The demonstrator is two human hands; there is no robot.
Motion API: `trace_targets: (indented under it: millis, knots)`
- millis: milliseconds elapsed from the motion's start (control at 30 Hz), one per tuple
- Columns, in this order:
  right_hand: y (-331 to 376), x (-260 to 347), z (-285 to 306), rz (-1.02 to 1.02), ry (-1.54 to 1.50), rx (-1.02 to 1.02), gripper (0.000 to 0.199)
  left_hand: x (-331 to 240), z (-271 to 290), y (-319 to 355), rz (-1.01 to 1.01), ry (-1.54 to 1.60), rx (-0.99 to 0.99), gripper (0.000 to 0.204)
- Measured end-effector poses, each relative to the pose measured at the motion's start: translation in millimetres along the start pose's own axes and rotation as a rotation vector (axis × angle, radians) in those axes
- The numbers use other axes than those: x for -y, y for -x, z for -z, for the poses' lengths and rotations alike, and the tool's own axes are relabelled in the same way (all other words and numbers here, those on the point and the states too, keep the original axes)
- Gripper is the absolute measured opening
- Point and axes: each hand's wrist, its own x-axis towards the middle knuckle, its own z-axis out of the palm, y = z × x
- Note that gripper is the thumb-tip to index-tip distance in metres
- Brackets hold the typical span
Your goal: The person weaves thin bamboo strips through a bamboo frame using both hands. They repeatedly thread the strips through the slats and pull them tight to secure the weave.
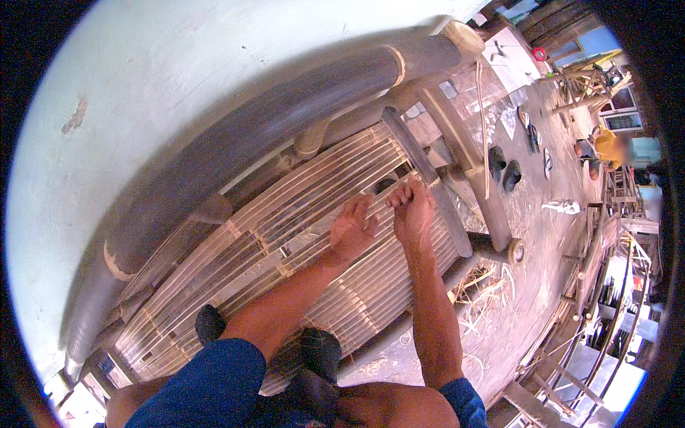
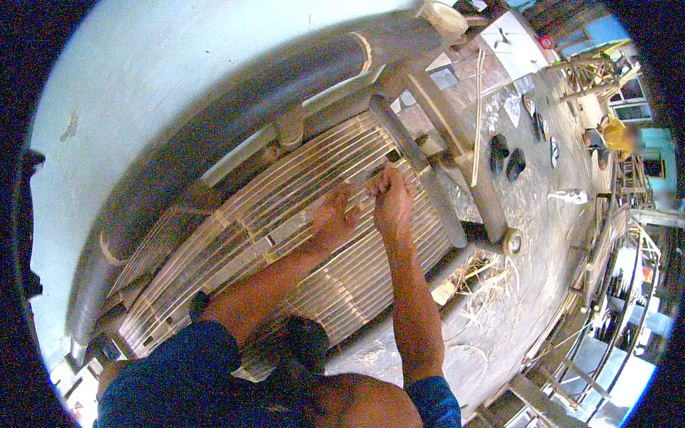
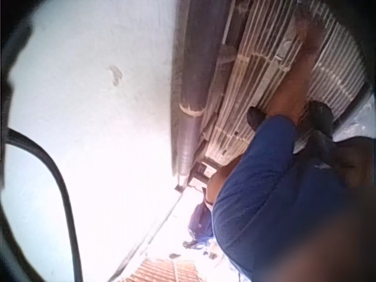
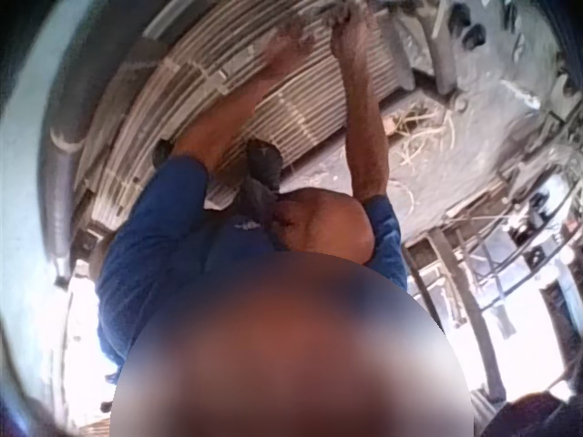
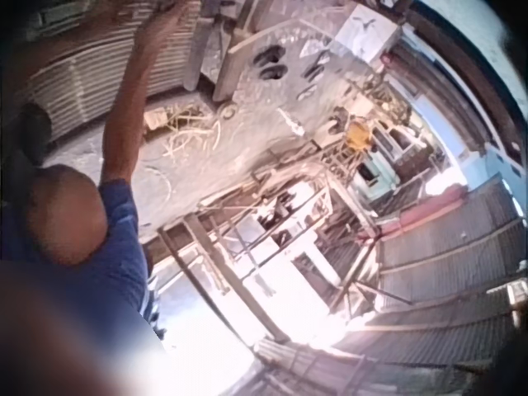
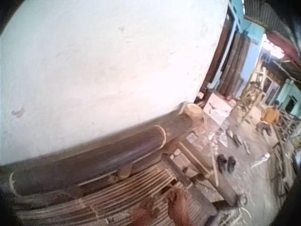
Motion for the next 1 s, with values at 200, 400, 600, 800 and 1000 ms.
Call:
trace_targets:
  millis: [200,400,600,800,1000]
  knots:
    - [43.5,-18.0,7.9,0.014,0.198,-0.091,0.035,14.6,-3.1,-13.2,-0.209,0.184,0.565,0.034]
    - [59.0,-30.9,18.6,-0.004,0.233,-0.059,0.028,17.7,3.6,-15.1,-0.353,0.273,0.641,0.033]
    - [59.7,-12.5,47.2,0.106,0.231,-0.138,0.023,-2.2,53.7,51.3,-0.191,0.030,0.189,0.038]
    - [98.4,20.9,65.9,0.873,1.861,-0.103,0.025,28.7,144.4,118.5,0.075,-0.141,-0.023,0.033]
    - [130.8,-44.7,10.5,0.729,1.643,0.313,0.031,55.0,180.7,131.0,0.328,-0.282,0.111,0.026]
